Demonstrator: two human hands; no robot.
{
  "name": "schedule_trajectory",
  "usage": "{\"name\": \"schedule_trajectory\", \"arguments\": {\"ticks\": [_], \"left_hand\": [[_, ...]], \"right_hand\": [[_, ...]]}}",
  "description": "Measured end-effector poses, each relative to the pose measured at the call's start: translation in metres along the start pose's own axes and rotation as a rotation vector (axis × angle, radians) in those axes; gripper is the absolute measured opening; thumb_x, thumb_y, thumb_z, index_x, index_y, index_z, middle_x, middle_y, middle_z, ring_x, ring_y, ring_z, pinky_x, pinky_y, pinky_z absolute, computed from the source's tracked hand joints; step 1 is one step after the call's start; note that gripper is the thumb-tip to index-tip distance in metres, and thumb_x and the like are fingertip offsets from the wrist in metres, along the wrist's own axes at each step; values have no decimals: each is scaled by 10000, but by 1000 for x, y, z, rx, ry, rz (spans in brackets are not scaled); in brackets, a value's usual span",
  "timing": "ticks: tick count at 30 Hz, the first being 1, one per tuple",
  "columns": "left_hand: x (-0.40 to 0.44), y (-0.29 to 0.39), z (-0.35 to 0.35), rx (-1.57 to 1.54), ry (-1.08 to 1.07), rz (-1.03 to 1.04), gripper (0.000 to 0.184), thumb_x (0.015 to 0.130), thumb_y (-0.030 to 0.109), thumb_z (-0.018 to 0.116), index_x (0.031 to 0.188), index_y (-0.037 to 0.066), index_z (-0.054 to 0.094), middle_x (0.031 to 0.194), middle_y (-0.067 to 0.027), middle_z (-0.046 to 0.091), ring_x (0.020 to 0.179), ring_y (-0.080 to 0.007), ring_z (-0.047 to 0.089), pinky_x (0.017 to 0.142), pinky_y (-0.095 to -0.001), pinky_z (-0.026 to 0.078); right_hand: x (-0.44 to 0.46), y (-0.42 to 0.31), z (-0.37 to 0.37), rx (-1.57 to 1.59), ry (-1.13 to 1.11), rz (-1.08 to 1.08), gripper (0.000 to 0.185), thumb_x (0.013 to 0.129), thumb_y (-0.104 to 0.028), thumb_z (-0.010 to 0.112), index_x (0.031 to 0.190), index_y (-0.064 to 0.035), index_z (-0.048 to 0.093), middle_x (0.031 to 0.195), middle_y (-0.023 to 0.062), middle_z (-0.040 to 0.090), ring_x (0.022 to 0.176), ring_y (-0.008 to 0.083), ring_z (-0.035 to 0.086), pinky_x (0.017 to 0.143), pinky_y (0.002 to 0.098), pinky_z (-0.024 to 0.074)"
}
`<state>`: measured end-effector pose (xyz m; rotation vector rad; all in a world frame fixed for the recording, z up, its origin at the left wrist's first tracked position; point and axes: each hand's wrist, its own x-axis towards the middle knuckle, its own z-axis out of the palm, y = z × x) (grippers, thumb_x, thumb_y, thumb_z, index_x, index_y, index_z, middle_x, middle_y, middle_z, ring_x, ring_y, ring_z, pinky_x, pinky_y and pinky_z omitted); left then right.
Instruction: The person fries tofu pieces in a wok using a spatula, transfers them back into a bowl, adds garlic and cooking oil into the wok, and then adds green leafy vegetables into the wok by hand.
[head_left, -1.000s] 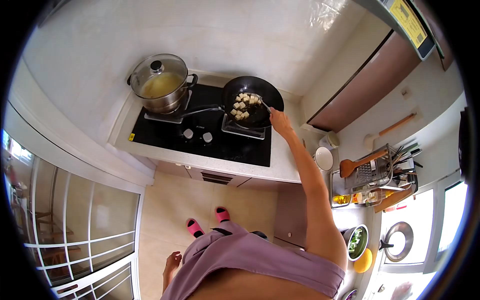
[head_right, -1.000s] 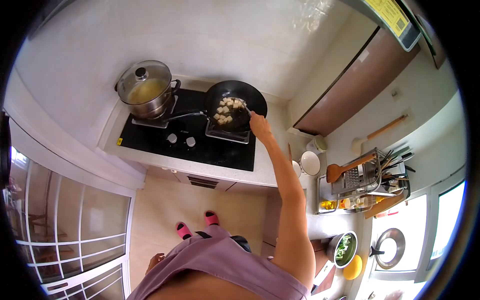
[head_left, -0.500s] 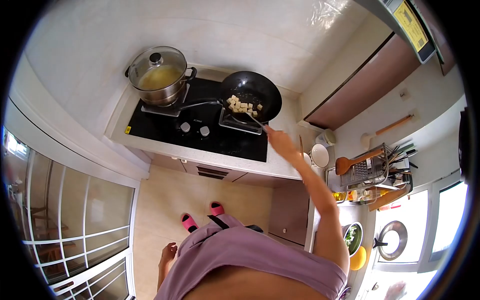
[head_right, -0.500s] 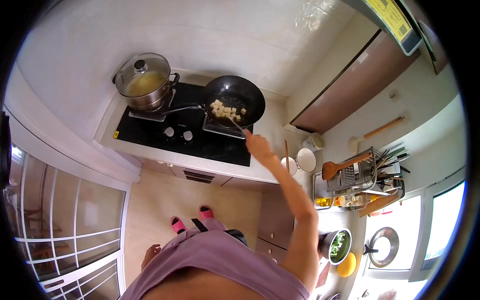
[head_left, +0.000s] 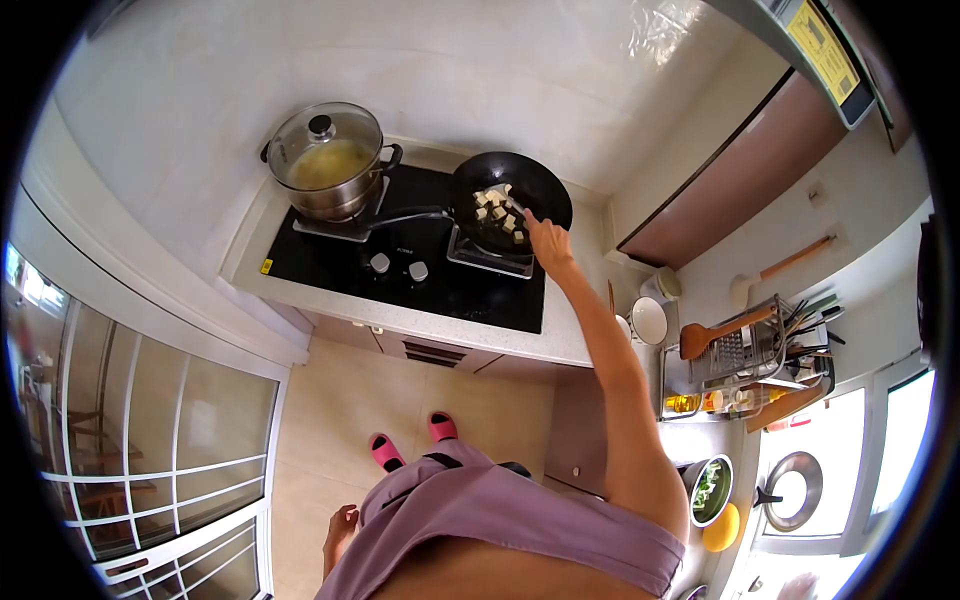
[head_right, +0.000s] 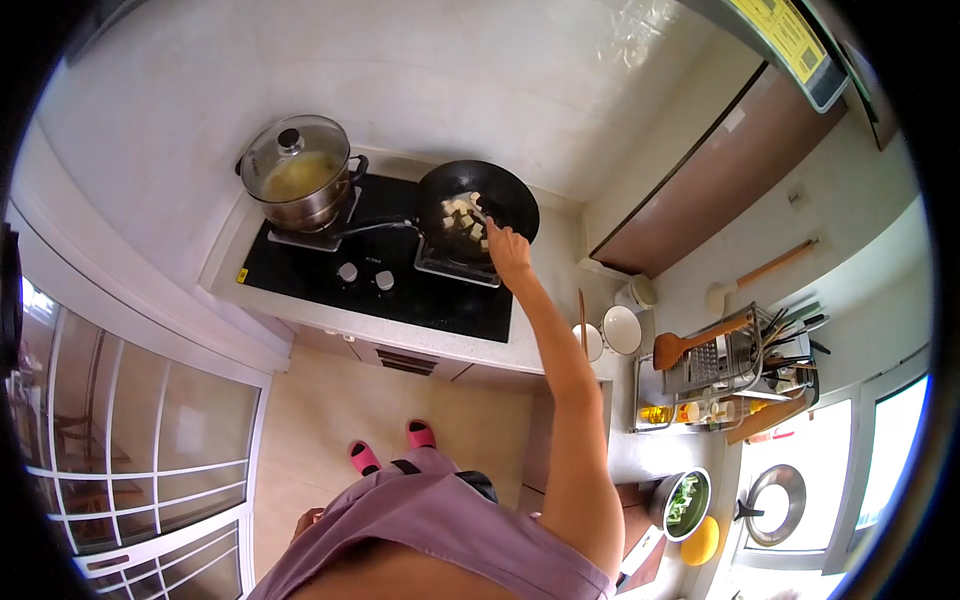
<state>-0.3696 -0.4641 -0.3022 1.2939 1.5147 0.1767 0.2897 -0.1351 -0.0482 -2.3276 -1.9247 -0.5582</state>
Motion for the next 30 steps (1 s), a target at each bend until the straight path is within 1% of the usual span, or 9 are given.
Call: {"name": "schedule_trajectory", "arguments": {"ticks": [5, 8, 10, 14, 16, 23, 26, 28, 30], "left_hand": [[4, 4, 5, 48, -59, -61, 306, 862, 248, 540, 1087, 49, 596, 859, -176, 659, 812, -313, 639, 706, -379, 501], [4, 4, 6, 39, -60, -50, 322, 867, 244, 532, 1113, 43, 584, 859, -173, 660, 815, -305, 640, 713, -375, 501], [-7, 33, -4, 88, -64, -35, 327, 866, 247, 535, 1118, 44, 581, 856, -169, 662, 812, -298, 642, 712, -369, 501], [-1, 42, -11, 118, -96, -66, 342, 863, 257, 542, 1129, 45, 574, 850, -156, 667, 801, -275, 645, 703, -353, 499], [-2, 59, -17, 176, -79, -71, 342, 862, 258, 542, 1126, 43, 574, 839, -151, 667, 790, -268, 645, 698, -350, 498], [5, 36, -16, 54, 10, -38, 306, 854, 244, 532, 1075, 39, 588, 726, -111, 660, 698, -233, 641, 643, -340, 490], [-18, 64, -19, 192, 11, -37, 307, 860, 241, 529, 1084, 41, 592, 744, -118, 663, 710, -236, 641, 653, -342, 492], [-17, 40, -10, 125, -11, -44, 312, 860, 242, 530, 1091, 41, 591, 771, -128, 665, 728, -246, 644, 666, -345, 495], [-1, -21, 8, 11, -40, -24, 326, 858, 243, 536, 1107, 39, 587, 849, -162, 664, 790, -277, 648, 706, -357, 501]], "right_hand": [[-32, 20, -53, -120, -65, -144, 408, 846, -128, 501, 1253, -130, 467, 674, 126, 596, 604, 282, 627, 543, 382, 514], [-53, 45, -99, -105, -115, -135, 406, 848, -156, 506, 1251, -146, 462, 760, 123, 614, 658, 282, 645, 569, 381, 525], [-62, 54, -125, -72, -294, -91, 388, 853, -153, 496, 1241, -160, 480, 737, 113, 613, 638, 278, 640, 557, 398, 521], [-80, 55, -100, -125, -395, -104, 389, 852, -170, 500, 1240, -159, 479, 682, 129, 591, 620, 305, 615, 544, 426, 495], [-84, 41, -49, -52, -191, -32, 381, 850, -173, 519, 1230, -179, 493, 662, 141, 582, 608, 320, 609, 541, 429, 494], [-36, 6, -12, 124, -26, 153, 409, 868, -182, 528, 1268, -141, 454, 700, 184, 594, 622, 346, 607, 555, 433, 501], [-9, 15, -5, 209, 27, 150, 395, 874, -175, 512, 1263, -132, 456, 712, 189, 599, 633, 364, 603, 562, 456, 497], [6, 16, -1, 218, 12, 161, 384, 881, -170, 491, 1260, -125, 457, 729, 178, 609, 658, 368, 604, 575, 457, 495], [9, 11, -7, 201, -61, 141, 378, 879, -169, 491, 1255, -130, 462, 736, 176, 612, 672, 363, 607, 579, 455, 495]]}}
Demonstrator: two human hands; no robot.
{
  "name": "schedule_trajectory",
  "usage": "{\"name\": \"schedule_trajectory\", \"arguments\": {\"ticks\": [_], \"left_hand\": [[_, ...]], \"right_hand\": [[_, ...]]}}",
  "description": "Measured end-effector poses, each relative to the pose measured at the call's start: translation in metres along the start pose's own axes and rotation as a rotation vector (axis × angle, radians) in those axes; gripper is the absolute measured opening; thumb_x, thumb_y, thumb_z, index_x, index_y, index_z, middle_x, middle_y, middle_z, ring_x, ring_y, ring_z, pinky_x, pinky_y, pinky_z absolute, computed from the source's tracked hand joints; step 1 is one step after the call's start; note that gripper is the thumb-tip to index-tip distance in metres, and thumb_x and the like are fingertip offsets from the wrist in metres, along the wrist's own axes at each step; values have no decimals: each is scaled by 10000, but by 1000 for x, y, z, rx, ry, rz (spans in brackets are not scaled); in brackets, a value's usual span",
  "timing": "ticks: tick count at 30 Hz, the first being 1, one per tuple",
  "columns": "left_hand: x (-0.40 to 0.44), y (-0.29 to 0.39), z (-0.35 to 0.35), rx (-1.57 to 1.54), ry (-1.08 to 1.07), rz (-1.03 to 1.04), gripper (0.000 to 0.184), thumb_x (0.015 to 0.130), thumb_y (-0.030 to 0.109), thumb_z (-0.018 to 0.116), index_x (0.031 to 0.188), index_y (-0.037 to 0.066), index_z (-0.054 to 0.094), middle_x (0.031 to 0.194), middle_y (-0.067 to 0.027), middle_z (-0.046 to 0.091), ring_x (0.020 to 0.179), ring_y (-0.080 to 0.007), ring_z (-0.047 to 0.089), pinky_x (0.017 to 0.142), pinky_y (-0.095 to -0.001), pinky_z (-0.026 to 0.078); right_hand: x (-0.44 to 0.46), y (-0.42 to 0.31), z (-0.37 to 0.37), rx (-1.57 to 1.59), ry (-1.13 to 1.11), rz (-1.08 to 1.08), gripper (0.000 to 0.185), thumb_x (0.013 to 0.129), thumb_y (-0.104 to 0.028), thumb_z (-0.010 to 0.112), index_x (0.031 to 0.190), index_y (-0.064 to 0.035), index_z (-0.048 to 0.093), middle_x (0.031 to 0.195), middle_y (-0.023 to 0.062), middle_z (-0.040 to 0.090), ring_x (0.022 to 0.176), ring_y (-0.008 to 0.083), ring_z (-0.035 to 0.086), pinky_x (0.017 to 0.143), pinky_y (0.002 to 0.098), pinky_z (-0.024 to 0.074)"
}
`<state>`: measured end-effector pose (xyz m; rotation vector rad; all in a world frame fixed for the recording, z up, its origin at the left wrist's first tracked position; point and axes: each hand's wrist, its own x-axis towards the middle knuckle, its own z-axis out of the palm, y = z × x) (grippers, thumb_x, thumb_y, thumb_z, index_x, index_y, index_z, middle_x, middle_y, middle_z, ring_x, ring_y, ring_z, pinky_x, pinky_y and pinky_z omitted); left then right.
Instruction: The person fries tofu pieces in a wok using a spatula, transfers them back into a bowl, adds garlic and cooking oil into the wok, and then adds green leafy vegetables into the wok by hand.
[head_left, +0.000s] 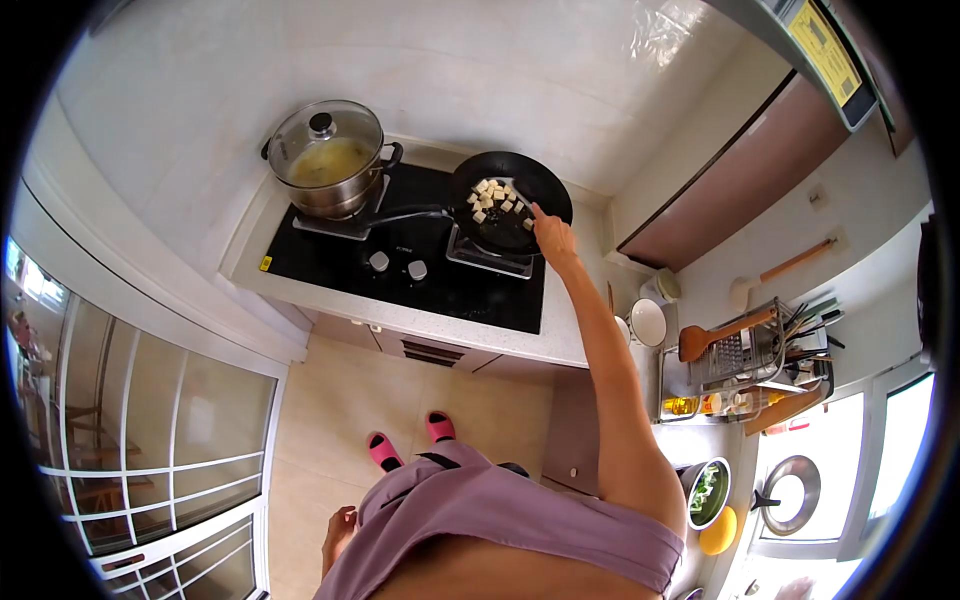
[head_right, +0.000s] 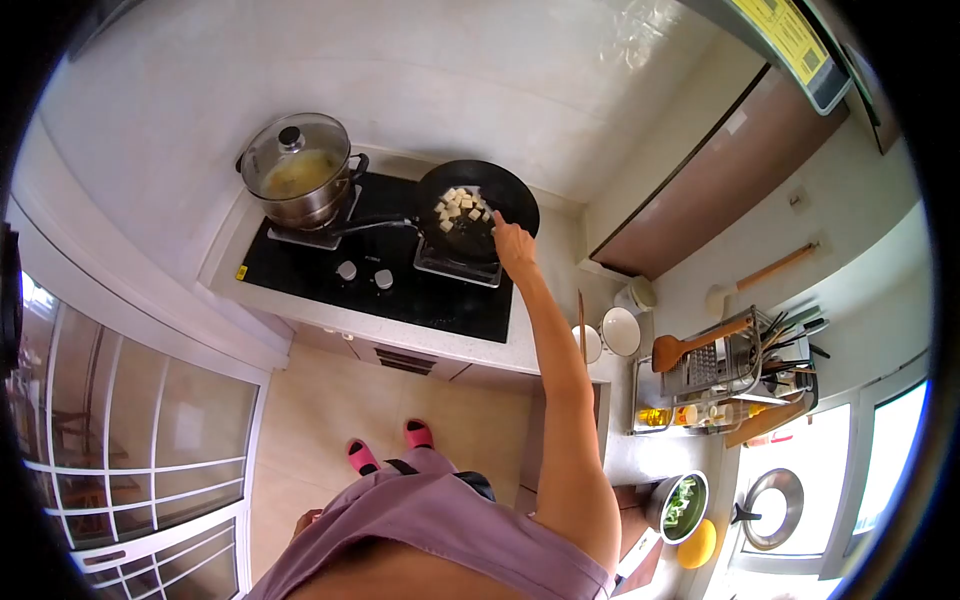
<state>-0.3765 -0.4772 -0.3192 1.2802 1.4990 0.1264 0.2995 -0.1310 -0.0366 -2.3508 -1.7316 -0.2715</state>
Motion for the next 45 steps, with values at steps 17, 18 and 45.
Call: {"name": "schedule_trajectory", "arguments": {"ticks": [17, 18, 45], "left_hand": [[6, 36, -11, 76, -38, -38, 332, 850, 260, 544, 1093, 39, 596, 882, -175, 661, 861, -292, 638, 738, -369, 499], [10, 35, -10, 105, -18, -20, 337, 852, 262, 544, 1096, 35, 595, 893, -172, 662, 871, -290, 637, 738, -371, 499], [198, 513, -146, 94, 148, 1079, 253, 863, 53, 519, 1115, 33, 535, 1079, -154, 522, 987, -336, 513, 836, -366, 422]], "right_hand": [[-69, 55, -55, -395, -185, -181, 350, 838, -147, 524, 1188, -163, 519, 670, 146, 604, 607, 317, 619, 508, 408, 501], [-63, 58, -37, -328, -98, -146, 348, 847, -151, 513, 1196, -152, 516, 664, 154, 600, 610, 323, 618, 514, 415, 501], [-87, -26, -127, -182, -145, -137, 125, 830, -123, 475, 885, -43, 553, 664, 149, 618, 636, 335, 629, 553, 428, 499]]}}
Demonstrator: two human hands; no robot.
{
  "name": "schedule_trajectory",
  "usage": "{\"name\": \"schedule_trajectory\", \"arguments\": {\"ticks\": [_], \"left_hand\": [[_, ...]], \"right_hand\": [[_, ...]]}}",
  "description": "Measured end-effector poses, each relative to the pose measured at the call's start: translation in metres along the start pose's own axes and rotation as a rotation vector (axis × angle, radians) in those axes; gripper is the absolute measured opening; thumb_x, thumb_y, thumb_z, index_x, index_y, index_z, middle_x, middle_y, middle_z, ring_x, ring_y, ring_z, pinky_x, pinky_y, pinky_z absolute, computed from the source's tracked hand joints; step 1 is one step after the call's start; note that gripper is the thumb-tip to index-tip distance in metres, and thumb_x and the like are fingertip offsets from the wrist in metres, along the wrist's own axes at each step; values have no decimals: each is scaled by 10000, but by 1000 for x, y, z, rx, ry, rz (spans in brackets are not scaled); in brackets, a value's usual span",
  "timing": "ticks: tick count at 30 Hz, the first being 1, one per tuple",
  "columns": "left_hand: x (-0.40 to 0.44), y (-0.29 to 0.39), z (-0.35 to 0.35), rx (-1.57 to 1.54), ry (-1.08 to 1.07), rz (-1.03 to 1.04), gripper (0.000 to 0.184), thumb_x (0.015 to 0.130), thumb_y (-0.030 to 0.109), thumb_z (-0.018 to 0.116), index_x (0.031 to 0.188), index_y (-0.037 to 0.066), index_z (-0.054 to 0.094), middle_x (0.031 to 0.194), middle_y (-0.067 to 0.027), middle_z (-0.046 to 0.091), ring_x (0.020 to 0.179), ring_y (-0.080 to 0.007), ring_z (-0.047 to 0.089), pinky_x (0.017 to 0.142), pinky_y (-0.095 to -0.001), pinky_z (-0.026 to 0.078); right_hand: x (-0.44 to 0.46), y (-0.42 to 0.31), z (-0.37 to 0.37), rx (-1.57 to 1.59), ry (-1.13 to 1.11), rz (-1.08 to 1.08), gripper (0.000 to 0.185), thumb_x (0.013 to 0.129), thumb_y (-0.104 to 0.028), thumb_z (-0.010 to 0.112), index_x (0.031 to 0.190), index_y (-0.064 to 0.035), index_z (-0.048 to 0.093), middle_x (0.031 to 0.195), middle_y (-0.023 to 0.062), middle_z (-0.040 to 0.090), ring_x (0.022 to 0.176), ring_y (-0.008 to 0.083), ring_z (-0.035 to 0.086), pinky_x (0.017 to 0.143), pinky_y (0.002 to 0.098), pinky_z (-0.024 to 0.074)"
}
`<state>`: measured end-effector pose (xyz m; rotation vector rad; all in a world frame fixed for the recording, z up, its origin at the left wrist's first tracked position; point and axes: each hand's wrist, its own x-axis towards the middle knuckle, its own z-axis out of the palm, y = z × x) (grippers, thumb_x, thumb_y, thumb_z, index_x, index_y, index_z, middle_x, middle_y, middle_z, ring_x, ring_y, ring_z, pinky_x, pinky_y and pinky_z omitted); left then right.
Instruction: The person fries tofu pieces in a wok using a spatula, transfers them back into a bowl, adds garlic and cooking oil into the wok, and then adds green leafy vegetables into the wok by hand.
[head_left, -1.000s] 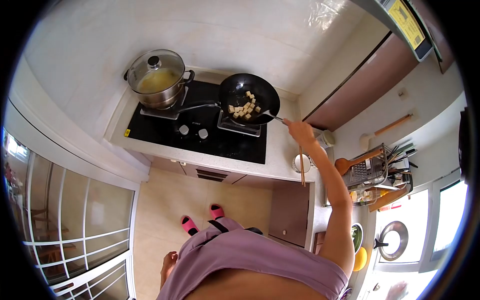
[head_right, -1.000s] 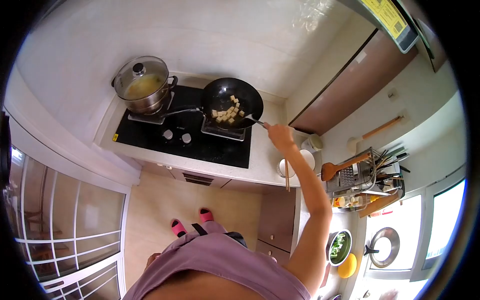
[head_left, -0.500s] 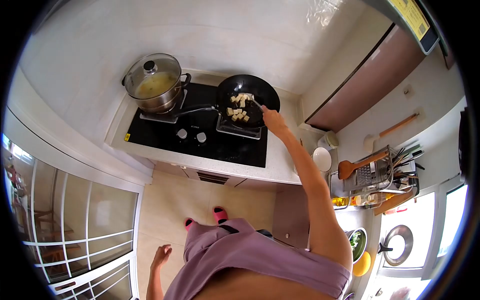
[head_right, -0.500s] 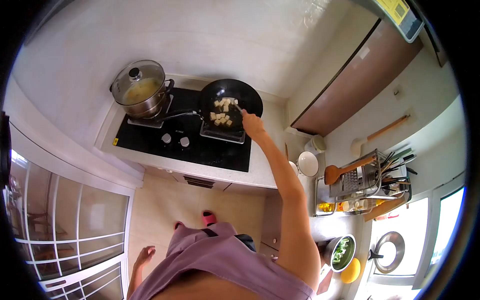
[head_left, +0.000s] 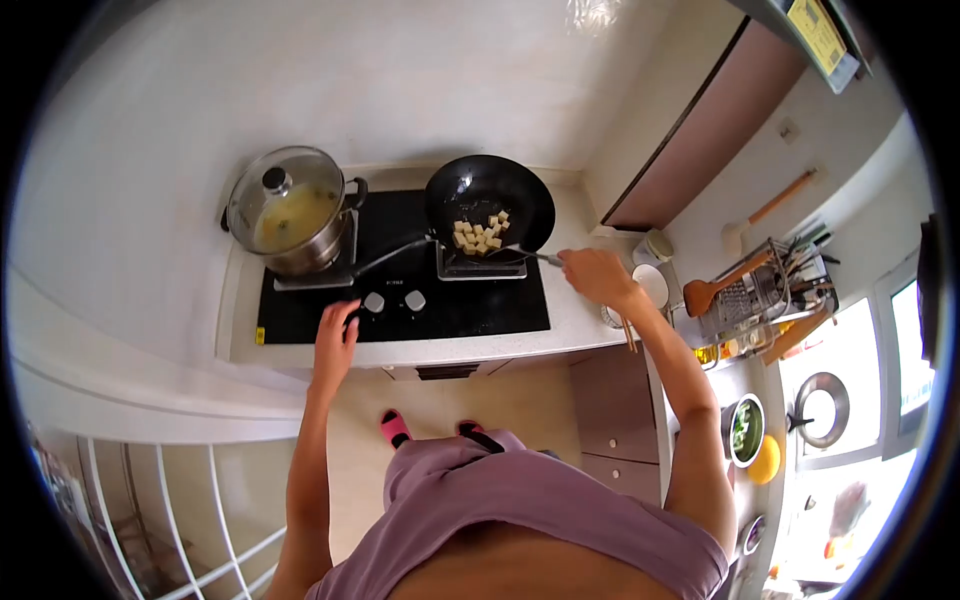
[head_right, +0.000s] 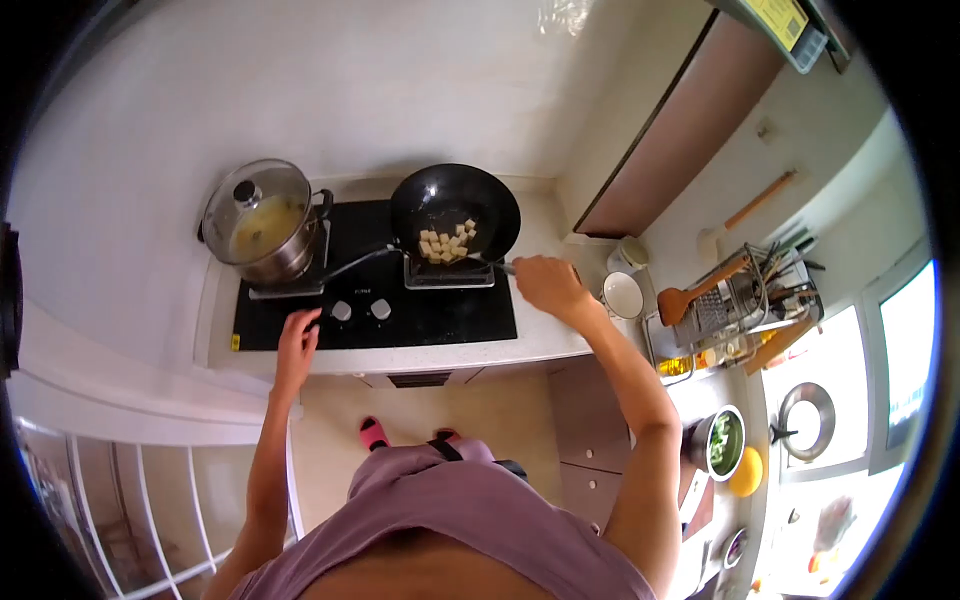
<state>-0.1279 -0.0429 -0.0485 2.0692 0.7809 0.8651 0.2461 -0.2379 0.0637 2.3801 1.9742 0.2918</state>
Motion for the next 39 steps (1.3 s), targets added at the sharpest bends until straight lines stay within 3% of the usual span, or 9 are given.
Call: {"name": "schedule_trajectory", "arguments": {"ticks": [1, 7, 10, 13, 19, 24, 31, 36, 39], "left_hand": [[30, -21, 5, 151, 10, 189, 287, 859, 90, 552, 1139, 37, 520, 1066, -162, 499, 969, -342, 512, 829, -363, 427], [112, -48, 15, 524, -209, 178, 614, 803, 459, 600, 1165, -24, 490, 1063, -195, 489, 967, -348, 523, 806, -397, 464], [123, -66, 19, 518, -289, 185, 522, 805, 440, 603, 1069, -4, 528, 731, -171, 607, 746, -321, 609, 628, -406, 492], [121, -77, 25, 522, -169, 330, 410, 827, 393, 593, 954, 9, 522, 609, -157, 584, 617, -332, 599, 528, -408, 475], [101, -58, 26, 506, -194, 284, 345, 839, 349, 594, 868, 23, 484, 588, -160, 575, 582, -347, 590, 475, -416, 460], [86, -52, 35, 502, -165, 273, 365, 844, 351, 590, 928, 4, 515, 593, -164, 583, 570, -334, 598, 464, -413, 460], [80, -41, 34, 530, -171, 251, 387, 850, 341, 586, 1002, -11, 531, 589, -157, 587, 556, -307, 603, 447, -377, 455], [78, -34, 33, 495, -210, 191, 389, 848, 341, 586, 1020, 5, 493, 644, -179, 597, 630, -353, 603, 506, -426, 457], [76, -38, 35, 519, -143, 269, 351, 838, 322, 607, 953, 7, 504, 575, -147, 571, 543, -310, 589, 450, -386, 450]], "right_hand": [[1, -17, -4, 15, -73, 4, 128, 824, -119, 474, 881, -32, 548, 684, 155, 622, 639, 335, 630, 551, 422, 501], [34, -100, 59, 112, 9, 271, 108, 825, -51, 448, 895, 2, 510, 747, 205, 620, 666, 333, 638, 600, 392, 532], [52, -111, 79, 85, 72, 410, 210, 837, -52, 451, 1024, 28, 507, 770, 200, 613, 660, 345, 635, 599, 404, 531], [65, -93, 88, 89, 110, 507, 352, 857, -77, 440, 1189, 41, 444, 761, 211, 605, 678, 365, 623, 599, 430, 516], [96, -32, 103, 140, 156, 566, 249, 840, -98, 470, 1056, 22, 498, 746, 238, 610, 724, 401, 611, 608, 476, 495], [85, -39, 93, 289, 10, 346, 165, 820, -82, 462, 931, 25, 523, 785, 256, 615, 770, 420, 608, 667, 490, 495], [14, -37, -22, -67, -202, 192, 196, 821, -70, 484, 1004, -46, 552, 687, 162, 619, 654, 335, 628, 582, 427, 508], [15, -38, 25, -147, -278, 78, 360, 817, -91, 515, 1176, -69, 499, 726, 136, 619, 672, 299, 639, 568, 392, 514], [41, -44, 81, -50, -46, 181, 481, 823, -106, 508, 1294, -78, 416, 750, 161, 610, 680, 317, 638, 574, 402, 518]]}}
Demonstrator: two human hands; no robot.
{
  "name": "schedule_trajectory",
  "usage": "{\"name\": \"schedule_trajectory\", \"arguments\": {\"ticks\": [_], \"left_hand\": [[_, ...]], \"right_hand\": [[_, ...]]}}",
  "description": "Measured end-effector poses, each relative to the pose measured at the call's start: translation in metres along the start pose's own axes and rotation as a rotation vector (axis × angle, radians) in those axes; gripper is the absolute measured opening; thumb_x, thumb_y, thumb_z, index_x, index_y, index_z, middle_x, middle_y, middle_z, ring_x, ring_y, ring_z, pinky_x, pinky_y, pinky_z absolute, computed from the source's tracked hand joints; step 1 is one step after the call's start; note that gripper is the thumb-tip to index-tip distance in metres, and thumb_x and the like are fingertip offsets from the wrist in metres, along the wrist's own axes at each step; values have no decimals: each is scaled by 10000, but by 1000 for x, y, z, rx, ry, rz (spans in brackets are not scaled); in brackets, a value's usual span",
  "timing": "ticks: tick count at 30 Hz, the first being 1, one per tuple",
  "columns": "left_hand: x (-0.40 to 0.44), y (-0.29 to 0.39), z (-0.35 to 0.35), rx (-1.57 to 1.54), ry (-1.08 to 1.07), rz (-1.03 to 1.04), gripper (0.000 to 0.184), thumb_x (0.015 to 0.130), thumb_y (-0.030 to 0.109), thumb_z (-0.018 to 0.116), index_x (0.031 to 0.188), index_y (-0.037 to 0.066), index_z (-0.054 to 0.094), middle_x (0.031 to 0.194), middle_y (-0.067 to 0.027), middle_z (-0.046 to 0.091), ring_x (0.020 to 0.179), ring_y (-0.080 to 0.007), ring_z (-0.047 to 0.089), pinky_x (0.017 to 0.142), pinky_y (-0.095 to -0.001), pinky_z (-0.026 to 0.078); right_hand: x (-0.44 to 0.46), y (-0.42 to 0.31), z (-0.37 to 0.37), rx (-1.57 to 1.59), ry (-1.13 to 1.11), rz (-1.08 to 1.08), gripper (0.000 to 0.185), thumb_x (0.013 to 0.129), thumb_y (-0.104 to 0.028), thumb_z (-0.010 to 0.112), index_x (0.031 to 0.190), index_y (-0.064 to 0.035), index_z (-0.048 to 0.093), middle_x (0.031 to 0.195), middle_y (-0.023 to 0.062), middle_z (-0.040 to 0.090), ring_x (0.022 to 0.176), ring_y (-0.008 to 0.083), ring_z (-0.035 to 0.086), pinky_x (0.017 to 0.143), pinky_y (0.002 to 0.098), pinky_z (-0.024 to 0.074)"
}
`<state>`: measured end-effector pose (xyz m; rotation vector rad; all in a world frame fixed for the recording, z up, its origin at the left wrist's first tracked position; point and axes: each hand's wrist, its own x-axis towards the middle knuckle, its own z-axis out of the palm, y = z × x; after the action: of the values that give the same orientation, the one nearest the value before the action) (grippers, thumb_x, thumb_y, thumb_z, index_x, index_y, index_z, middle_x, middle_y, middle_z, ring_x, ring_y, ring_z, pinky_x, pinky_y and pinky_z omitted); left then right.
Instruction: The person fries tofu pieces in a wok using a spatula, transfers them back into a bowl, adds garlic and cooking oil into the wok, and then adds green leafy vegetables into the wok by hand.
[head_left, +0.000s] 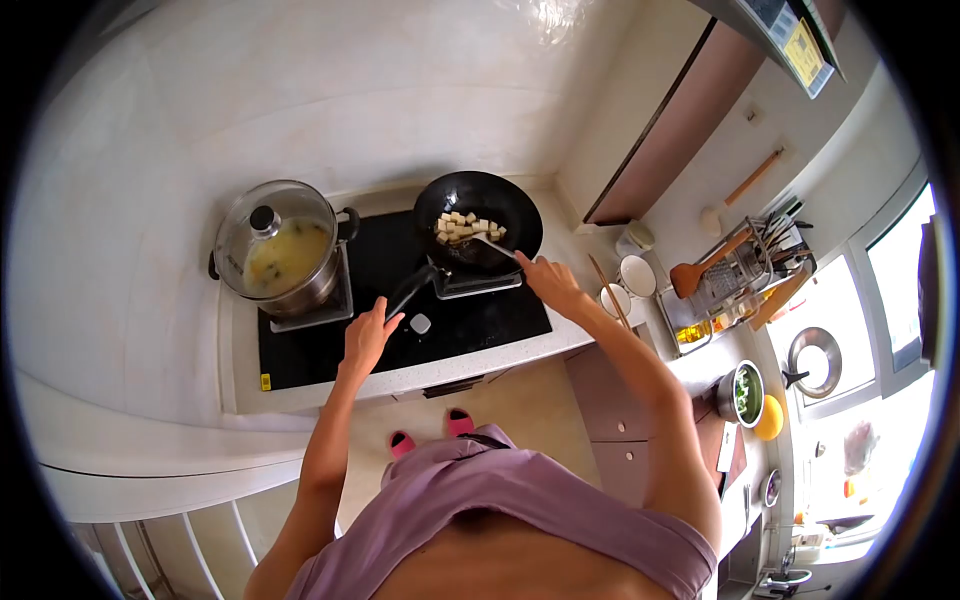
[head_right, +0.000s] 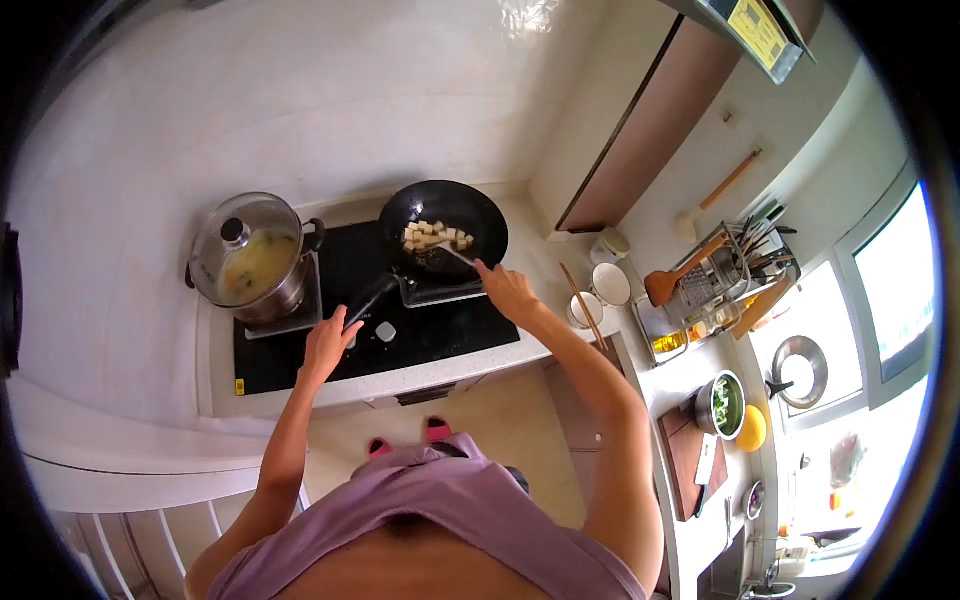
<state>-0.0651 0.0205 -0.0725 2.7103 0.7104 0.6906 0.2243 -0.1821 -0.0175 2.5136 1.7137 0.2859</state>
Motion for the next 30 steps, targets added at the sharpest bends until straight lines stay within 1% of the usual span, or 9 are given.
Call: {"name": "schedule_trajectory", "arguments": {"ticks": [6, 11, 13, 19, 20, 23, 25, 26, 30], "left_hand": [[1, 0, -4, 5, -22, -14, 353, 844, 337, 593, 939, 16, 482, 576, -150, 572, 546, -320, 590, 447, -392, 444], [3, -2, 0, 1, -32, -41, 367, 846, 348, 588, 965, 13, 496, 590, -150, 579, 561, -316, 594, 462, -392, 450], [2, -1, 0, 8, -25, -37, 369, 847, 346, 587, 977, 12, 501, 594, -150, 580, 562, -313, 594, 464, -392, 450], [2, 2, -3, 44, -39, -52, 378, 848, 345, 585, 1004, 9, 509, 597, -147, 580, 561, -306, 594, 466, -391, 448], [3, 3, -5, 41, -56, -73, 379, 849, 345, 584, 1007, 9, 510, 596, -147, 580, 563, -306, 594, 467, -391, 447], [4, 1, -5, 36, -81, -59, 390, 850, 345, 582, 1030, 6, 510, 595, -147, 579, 568, -307, 595, 469, -390, 445], [4, 0, -3, 27, -73, -57, 398, 850, 344, 582, 1044, 4, 509, 596, -149, 579, 566, -309, 593, 470, -391, 444], [4, -1, -2, 21, -65, -54, 406, 851, 343, 582, 1059, 2, 508, 598, -151, 580, 565, -310, 591, 472, -393, 443], [4, -5, 1, 2, -71, -38, 423, 849, 344, 584, 1080, -2, 505, 600, -155, 580, 558, -313, 586, 475, -394, 443]], "right_hand": [[39, 9, -7, 182, 97, 117, 414, 834, -113, 485, 1242, -76, 427, 761, 199, 603, 660, 384, 615, 573, 456, 510], [77, 9, -10, 234, 149, 92, 420, 852, -125, 486, 1267, -90, 432, 785, 195, 589, 679, 365, 606, 601, 458, 500], [88, 5, -7, 106, 18, 71, 438, 840, -103, 488, 1273, -93, 426, 787, 191, 591, 704, 341, 612, 618, 445, 500], [43, 28, -3, -49, -98, -26, 475, 834, -81, 480, 1301, -97, 398, 814, 162, 586, 719, 308, 620, 610, 406, 507], [30, 35, -11, -51, -102, -22, 475, 834, -81, 480, 1301, -97, 398, 814, 162, 586, 719, 308, 620, 610, 406, 507], [-4, 47, -50, -149, 18, -145, 415, 826, -113, 539, 1232, -85, 456, 766, 118, 599, 683, 276, 638, 562, 357, 519], [-17, 54, -74, -232, -45, -81, 399, 813, -128, 560, 1205, -112, 485, 760, 101, 593, 673, 265, 631, 553, 348, 515], [-19, 56, -88, -229, -140, -50, 400, 811, -129, 560, 1205, -134, 490, 754, 101, 592, 683, 261, 634, 550, 348, 513], [-26, 57, -83, -282, -265, -109, 410, 812, -121, 555, 1216, -133, 486, 735, 110, 593, 668, 265, 636, 546, 352, 513]]}}
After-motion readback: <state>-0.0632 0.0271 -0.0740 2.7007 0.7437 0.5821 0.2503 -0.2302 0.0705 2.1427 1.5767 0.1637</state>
